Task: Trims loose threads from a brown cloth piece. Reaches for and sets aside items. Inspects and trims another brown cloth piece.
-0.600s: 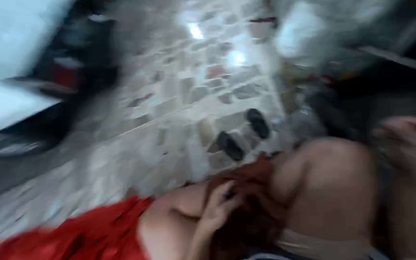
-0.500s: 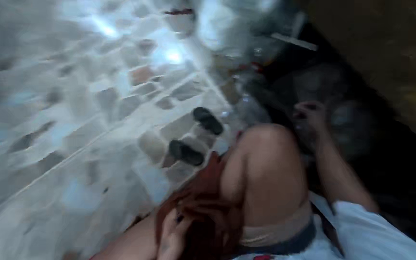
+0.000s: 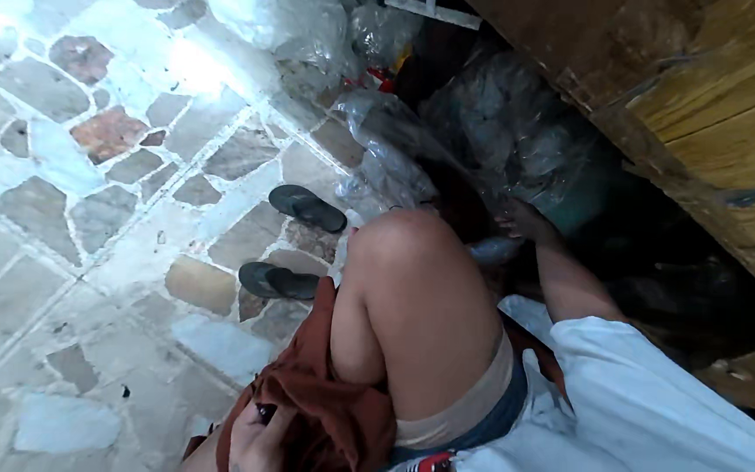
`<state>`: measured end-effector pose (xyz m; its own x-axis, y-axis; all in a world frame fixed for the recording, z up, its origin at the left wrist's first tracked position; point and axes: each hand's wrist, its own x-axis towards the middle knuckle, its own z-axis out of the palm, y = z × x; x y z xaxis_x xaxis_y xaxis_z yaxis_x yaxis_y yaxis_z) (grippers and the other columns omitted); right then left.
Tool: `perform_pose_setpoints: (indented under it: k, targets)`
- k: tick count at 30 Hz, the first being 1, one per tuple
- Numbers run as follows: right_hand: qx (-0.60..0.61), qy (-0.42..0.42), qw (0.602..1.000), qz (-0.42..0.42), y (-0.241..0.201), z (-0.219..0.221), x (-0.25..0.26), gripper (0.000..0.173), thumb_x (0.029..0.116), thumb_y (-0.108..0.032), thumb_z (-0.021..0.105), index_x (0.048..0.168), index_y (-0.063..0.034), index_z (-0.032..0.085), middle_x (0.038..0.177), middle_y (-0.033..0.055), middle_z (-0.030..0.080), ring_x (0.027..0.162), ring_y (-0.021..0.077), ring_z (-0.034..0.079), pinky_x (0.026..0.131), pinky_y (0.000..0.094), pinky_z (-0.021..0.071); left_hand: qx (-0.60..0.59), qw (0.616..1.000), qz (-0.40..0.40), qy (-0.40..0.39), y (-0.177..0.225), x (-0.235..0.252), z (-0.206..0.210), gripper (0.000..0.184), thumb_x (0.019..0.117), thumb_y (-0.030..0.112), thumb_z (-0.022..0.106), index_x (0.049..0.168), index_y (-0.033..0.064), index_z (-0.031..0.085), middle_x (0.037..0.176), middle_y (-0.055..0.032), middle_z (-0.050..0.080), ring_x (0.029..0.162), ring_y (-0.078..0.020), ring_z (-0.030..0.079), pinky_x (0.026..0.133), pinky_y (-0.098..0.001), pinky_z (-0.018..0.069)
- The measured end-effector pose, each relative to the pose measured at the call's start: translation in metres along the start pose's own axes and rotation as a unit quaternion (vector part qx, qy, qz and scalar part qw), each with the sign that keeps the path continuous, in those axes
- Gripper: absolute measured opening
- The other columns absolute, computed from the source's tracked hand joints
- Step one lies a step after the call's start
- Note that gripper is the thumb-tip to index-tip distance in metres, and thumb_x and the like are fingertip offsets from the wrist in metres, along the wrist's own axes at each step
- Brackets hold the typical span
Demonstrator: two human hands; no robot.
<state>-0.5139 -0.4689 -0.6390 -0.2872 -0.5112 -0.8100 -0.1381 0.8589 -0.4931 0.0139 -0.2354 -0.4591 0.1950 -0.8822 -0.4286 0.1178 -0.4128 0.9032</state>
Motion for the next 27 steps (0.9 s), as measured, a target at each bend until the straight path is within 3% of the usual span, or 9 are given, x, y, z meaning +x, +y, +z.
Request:
perform_pose_setpoints:
  k: [3,7,11,14,17,19,20,23,27]
  targets:
    - [0.052,-0.006,0.999,0.004,-0.011,-0.002,-0.009,0.061,0.1088,-0.05,0.036,0.154,-0.0083,0.041,0.153,0.0199,0.046,0.135,0.0384,0.05,0.103,0.0617,0.0458,-0.002,1.0,-0.001,-0.007,0.002,0.001,0.003,0.005,0.0896,0.023,0.073,0.091,0.0274,0.075,0.074,0.011,0.071,0.062,0.0012,0.064,0.06,-0.0192,0.0558]
    - [-0.029,0.014,0.999,0.004,-0.016,-0.011,-0.005,0.058,0.107,-0.053,0.037,0.144,-0.0125,0.056,0.145,0.0121,0.057,0.134,0.0319,0.052,0.104,0.0606,0.0415,0.0,1.0,-0.003,-0.01,0.004,0.001,0.003,0.002,0.0893,0.026,0.074,0.09,0.0274,0.074,0.072,0.0111,0.069,0.06,0.0015,0.062,0.057,-0.0185,0.0546]
    - [-0.016,0.025,0.999,0.031,-0.012,-0.019,-0.005,0.062,0.1075,-0.053,0.038,0.155,-0.0137,0.041,0.154,0.0161,0.048,0.139,0.0389,0.046,0.104,0.0667,0.0388,-0.013,1.0,0.002,-0.01,0.003,0.002,0.005,0.002,0.0866,0.028,0.076,0.087,0.028,0.074,0.069,0.0116,0.068,0.057,0.0024,0.06,0.055,-0.0176,0.0532]
    - [0.035,0.034,0.999,0.015,-0.001,-0.025,-0.006,0.053,0.1098,-0.042,0.04,0.155,-0.0143,0.043,0.154,0.0143,0.049,0.139,0.0341,0.048,0.106,0.0605,0.0408,-0.022,0.999,0.01,-0.023,0.001,0.003,0.004,0.004,0.0874,0.03,0.077,0.089,0.0273,0.075,0.07,0.011,0.068,0.057,0.0024,0.06,0.056,-0.0173,0.0532]
    - [0.047,0.064,0.989,-0.122,0.016,-0.029,-0.023,0.044,0.1084,-0.019,0.045,0.146,0.0036,0.047,0.14,0.0276,0.056,0.118,0.035,0.064,0.091,0.045,0.057,-0.013,1.0,0.01,-0.02,0.002,0.002,0.004,0.004,0.0886,0.029,0.075,0.09,0.0253,0.075,0.072,0.0098,0.07,0.06,0.0012,0.062,0.057,-0.0185,0.0548]
    - [0.125,0.055,0.988,0.07,-0.047,-0.024,-0.089,0.045,0.1114,-0.009,0.036,0.155,-0.0027,0.038,0.158,0.0188,0.043,0.14,0.0325,0.048,0.111,0.047,0.0409,-0.009,1.0,0.008,-0.016,0.003,0.002,0.004,0.003,0.089,0.027,0.074,0.088,0.0246,0.073,0.069,0.01,0.067,0.057,0.0011,0.059,0.055,-0.0182,0.0528]
    - [0.192,0.07,0.971,0.124,-0.062,-0.021,-0.1,0.045,0.1128,-0.011,0.03,0.157,-0.0071,0.037,0.161,0.0141,0.04,0.145,0.0307,0.043,0.116,0.0483,0.0349,-0.009,1.0,0.006,-0.016,0.002,0.002,0.004,0.004,0.0891,0.028,0.074,0.087,0.0248,0.072,0.067,0.0105,0.065,0.054,0.0013,0.057,0.053,-0.0179,0.051]
    - [0.261,-0.034,0.963,-0.06,0.016,-0.036,-0.035,0.064,0.1096,-0.051,0.021,0.158,-0.0094,0.028,0.152,0.023,0.046,0.131,0.0397,0.055,0.096,0.0562,0.0526,-0.018,1.0,0.007,-0.019,0.0,0.002,0.003,0.005,0.0893,0.029,0.075,0.088,0.024,0.073,0.067,0.0091,0.066,0.054,0.0003,0.058,0.053,-0.0187,0.0521]
    - [0.3,-0.039,0.953,0.008,0.007,-0.034,-0.023,0.074,0.1024,-0.07,0.014,0.155,-0.0226,0.036,0.142,0.0162,0.057,0.121,0.0373,0.062,0.092,0.0602,0.0531,-0.012,1.0,0.007,-0.013,0.002,0.002,0.004,0.005,0.0882,0.03,0.076,0.088,0.0257,0.073,0.068,0.0103,0.066,0.055,0.0015,0.058,0.053,-0.0179,0.0515]
